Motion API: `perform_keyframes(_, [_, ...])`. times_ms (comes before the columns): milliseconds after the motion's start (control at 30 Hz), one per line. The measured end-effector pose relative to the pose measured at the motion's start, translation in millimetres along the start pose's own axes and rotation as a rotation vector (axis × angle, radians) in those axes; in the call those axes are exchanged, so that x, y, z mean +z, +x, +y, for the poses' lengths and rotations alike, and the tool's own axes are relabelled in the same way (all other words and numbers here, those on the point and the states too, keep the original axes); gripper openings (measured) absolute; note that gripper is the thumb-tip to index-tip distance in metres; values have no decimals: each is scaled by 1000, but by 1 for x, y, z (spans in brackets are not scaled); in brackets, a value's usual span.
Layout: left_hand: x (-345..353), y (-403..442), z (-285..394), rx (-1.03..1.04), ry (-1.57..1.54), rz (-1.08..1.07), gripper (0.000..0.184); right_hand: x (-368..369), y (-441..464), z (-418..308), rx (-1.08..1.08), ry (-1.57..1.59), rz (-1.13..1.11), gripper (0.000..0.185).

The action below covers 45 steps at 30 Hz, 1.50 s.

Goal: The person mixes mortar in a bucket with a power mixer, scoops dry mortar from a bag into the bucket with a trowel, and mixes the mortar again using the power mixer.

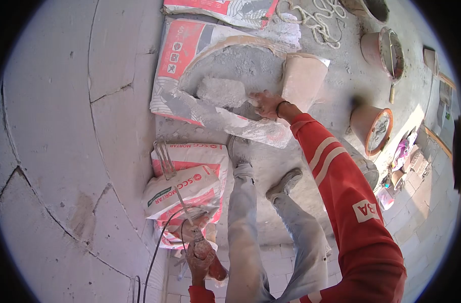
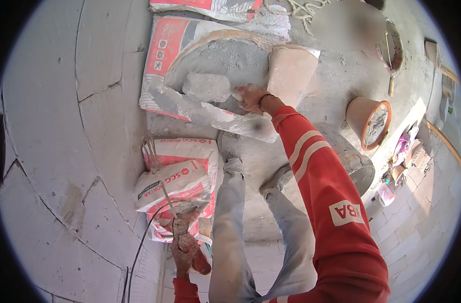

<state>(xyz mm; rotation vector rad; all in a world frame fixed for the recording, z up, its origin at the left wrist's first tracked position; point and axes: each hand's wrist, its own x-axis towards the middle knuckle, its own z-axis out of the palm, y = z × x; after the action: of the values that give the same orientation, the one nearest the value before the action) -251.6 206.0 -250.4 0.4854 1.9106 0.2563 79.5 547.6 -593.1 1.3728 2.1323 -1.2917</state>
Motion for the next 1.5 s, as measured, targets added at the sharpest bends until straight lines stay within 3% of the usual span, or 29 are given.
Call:
perform_keyframes(300, [-11,-10,-47,342,327,-14,68,-65,-133,-2,69,141,-49,65])
perform_keyframes(500, [-8,-32,-60,118,107,-120,59,-36,-322,3,143,328,102,67])
perform_keyframes(600, [-15,-41,-88,234,224,-58,51,15,-437,7,158,364,317,63])
perform_keyframes(733, [18,-74,-50,191,237,-131,49,40,-580,-24,522,566,333,51])
perform_keyframes(833, [23,-71,-72,230,259,-168,52,80,-642,-23,697,662,434,51])
perform_keyframes(867, [21,-65,-87,246,265,-181,53,94,-649,-18,737,610,496,46])
perform_keyframes(967, [22,-49,-120,434,325,-193,59,98,-628,19,879,1084,473,44])
perform_keyframes(1033, [25,-48,-124,283,239,-202,63,154,-575,91,914,727,416,40])
perform_keyframes(1100, [29,-58,-125,239,250,-189,64,159,-528,127,1084,479,312,39])
perform_keyframes(1200, [37,-76,-90,328,385,-169,58,148,-526,109,1275,370,458,40])
perform_keyframes(1267, [40,-86,-78,325,422,-176,45,135,-557,81,1233,371,477,40])
perform_keyframes(1333, [34,-77,-89,351,409,-190,53,99,-589,41,1254,445,379,41])
perform_keyframes(1467, [38,-77,-91,411,319,-40,50,75,-620,-38,947,481,711,33])
perform_keyframes(1500, [35,-74,-94,313,261,-58,49,57,-610,-59,913,486,708,33])
